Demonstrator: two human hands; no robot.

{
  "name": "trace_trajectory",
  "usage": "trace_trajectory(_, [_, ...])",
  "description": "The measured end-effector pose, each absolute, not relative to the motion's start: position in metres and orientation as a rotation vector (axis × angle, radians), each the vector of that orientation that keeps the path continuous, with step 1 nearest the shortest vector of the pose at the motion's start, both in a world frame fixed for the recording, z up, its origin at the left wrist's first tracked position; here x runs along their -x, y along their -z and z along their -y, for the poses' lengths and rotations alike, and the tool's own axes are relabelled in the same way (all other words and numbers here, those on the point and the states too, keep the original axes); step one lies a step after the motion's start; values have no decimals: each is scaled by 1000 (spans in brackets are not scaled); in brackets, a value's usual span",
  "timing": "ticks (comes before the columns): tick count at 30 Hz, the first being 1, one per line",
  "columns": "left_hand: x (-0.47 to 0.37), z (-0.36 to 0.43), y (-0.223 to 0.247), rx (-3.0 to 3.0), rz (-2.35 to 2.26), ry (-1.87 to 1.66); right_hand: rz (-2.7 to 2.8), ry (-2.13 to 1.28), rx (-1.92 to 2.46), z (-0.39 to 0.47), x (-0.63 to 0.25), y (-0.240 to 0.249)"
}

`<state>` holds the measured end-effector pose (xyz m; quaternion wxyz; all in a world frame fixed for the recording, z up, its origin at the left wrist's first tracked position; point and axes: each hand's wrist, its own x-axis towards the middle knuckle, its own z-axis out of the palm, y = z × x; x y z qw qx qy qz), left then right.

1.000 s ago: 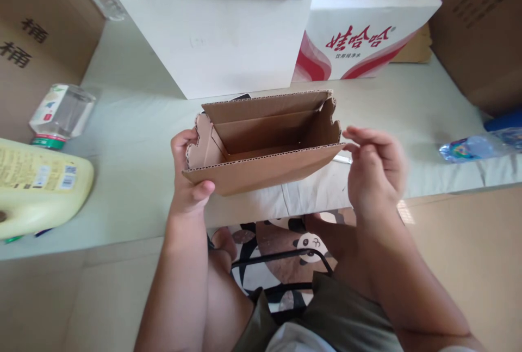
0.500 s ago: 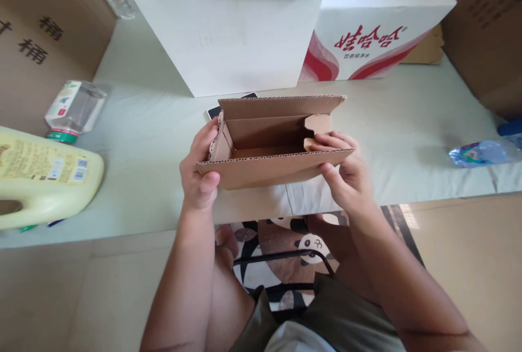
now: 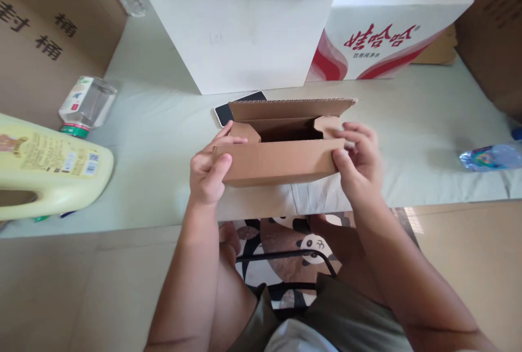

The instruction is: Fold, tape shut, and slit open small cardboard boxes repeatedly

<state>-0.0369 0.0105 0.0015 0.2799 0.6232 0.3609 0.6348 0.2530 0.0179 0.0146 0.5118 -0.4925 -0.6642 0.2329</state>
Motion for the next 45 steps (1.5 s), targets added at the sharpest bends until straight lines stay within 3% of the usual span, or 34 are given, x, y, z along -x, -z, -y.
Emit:
trace_trajectory(8, [34, -11, 6, -1322, -940, -1661, 1669, -734, 992, -39, -253, 3])
trace_trajectory(20, [36, -12, -1, -1604, -1038, -1519, 1609, -707, 1046, -27, -255, 8])
trace_trajectory(29, [40, -14, -3, -1570, -1082, -1528, 1649, -644, 1060, -28, -257, 11])
trace_trajectory(38, [53, -19, 7, -1454, -1070, -1677, 1732, -872, 1007, -26, -268, 24])
trace_trajectory(45, [42, -16, 3, -1475, -1004, -1610, 1709, -742, 969, -27, -256, 14])
